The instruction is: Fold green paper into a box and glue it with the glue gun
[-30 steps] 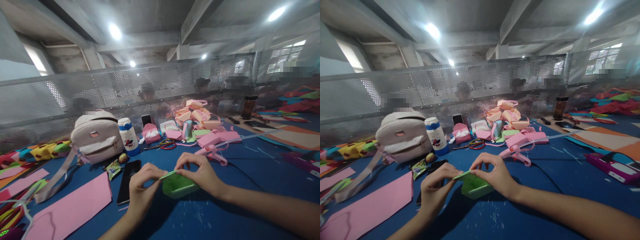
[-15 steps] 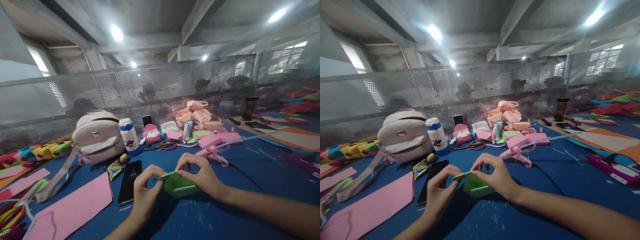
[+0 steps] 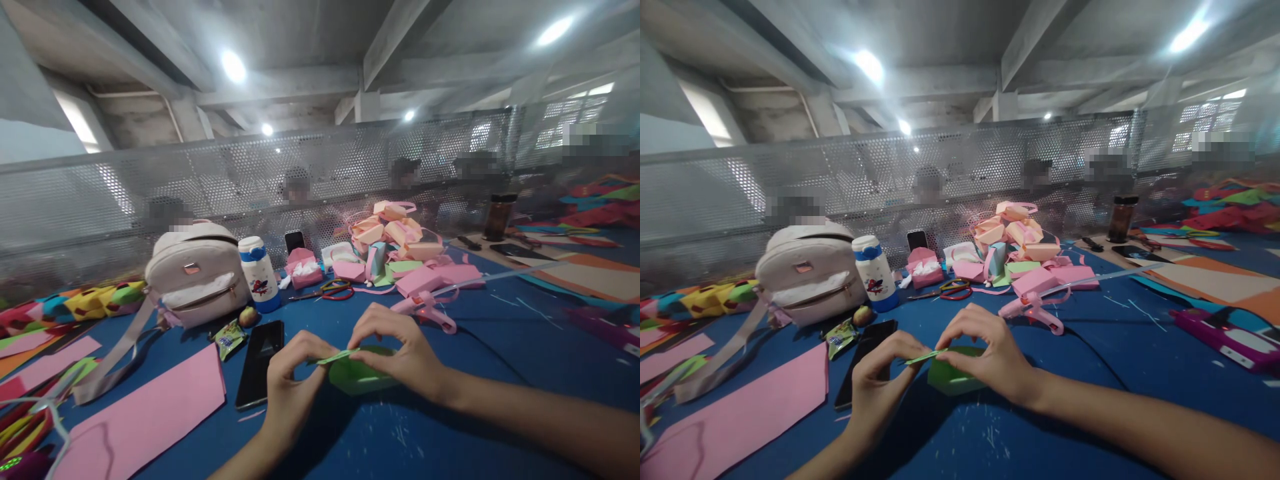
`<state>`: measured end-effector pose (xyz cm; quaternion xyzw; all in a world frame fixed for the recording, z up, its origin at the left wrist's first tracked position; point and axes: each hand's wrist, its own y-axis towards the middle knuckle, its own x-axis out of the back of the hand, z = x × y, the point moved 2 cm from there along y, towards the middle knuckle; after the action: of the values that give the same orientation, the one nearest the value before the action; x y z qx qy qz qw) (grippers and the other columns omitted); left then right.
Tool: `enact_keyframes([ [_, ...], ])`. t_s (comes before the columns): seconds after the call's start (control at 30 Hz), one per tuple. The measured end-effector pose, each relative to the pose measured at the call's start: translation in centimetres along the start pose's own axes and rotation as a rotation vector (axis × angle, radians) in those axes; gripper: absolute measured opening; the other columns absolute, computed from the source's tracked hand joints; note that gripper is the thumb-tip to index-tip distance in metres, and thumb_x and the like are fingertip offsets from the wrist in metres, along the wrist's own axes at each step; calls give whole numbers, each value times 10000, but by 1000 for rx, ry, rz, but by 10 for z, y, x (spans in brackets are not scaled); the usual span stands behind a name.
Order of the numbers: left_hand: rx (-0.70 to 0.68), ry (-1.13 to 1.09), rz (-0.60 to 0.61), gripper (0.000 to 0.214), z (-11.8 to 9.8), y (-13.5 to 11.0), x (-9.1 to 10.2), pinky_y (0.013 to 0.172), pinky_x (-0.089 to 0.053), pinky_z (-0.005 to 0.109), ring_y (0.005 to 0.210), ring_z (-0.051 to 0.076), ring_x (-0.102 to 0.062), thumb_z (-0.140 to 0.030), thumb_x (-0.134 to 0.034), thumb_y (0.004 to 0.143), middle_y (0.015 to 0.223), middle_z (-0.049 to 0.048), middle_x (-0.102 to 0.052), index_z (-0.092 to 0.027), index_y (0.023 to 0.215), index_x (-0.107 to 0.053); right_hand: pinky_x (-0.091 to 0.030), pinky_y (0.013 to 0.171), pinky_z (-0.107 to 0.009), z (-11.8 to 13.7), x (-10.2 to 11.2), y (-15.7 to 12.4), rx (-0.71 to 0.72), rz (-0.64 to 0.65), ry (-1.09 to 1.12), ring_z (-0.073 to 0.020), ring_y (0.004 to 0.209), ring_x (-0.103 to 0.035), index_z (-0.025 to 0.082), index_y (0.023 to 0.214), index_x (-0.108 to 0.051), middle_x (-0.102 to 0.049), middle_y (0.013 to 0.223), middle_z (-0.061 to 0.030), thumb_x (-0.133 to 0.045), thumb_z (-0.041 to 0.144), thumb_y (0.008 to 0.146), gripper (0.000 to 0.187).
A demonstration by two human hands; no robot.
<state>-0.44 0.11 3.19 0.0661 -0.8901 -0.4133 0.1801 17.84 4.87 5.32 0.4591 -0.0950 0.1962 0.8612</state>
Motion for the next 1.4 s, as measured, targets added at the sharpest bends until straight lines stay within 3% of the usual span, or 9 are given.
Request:
enact_keyframes([
  [0.27, -37, 17, 30, 128, 3, -1, 2, 624, -513, 261, 681, 167, -657, -100, -650, 837, 727, 36, -712, -186, 763, -709, -437, 633, -300, -2, 0, 0, -67, 25, 17, -171, 732, -582, 223, 792, -736, -697, 751, -17, -744, 349, 843, 136],
  [0.57, -114, 51, 61, 127, 0, 2, 6, 641, -523, 269, 704, 171, -663, -103, -650, 862, 749, 46, -714, -190, 794, -710, -456, 697, -317, 1, 0, 0, 28, 23, -10, -174, 758, -599, 218, 827, -722, -710, 782, -15, -740, 232, 846, 30],
  [1.07, -173, 67, 108, 154, 1, 1, 5, 663, -503, 247, 736, 148, -639, -32, -638, 858, 801, 35, -696, -177, 868, -689, -462, 707, -311, 3, 0, 0, 84, 23, -40, -169, 756, -598, 211, 839, -714, -708, 786, -14, -732, 220, 853, 25],
  [1.4, -298, 147, 99, 156, -1, 3, 7, 640, -517, 256, 724, 153, -639, -38, -641, 856, 775, 38, -679, -175, 902, -703, -457, 707, -296, 3, 0, 0, 130, 23, -39, -154, 760, -593, 192, 849, -708, -704, 789, -7, -742, 172, 841, 40],
])
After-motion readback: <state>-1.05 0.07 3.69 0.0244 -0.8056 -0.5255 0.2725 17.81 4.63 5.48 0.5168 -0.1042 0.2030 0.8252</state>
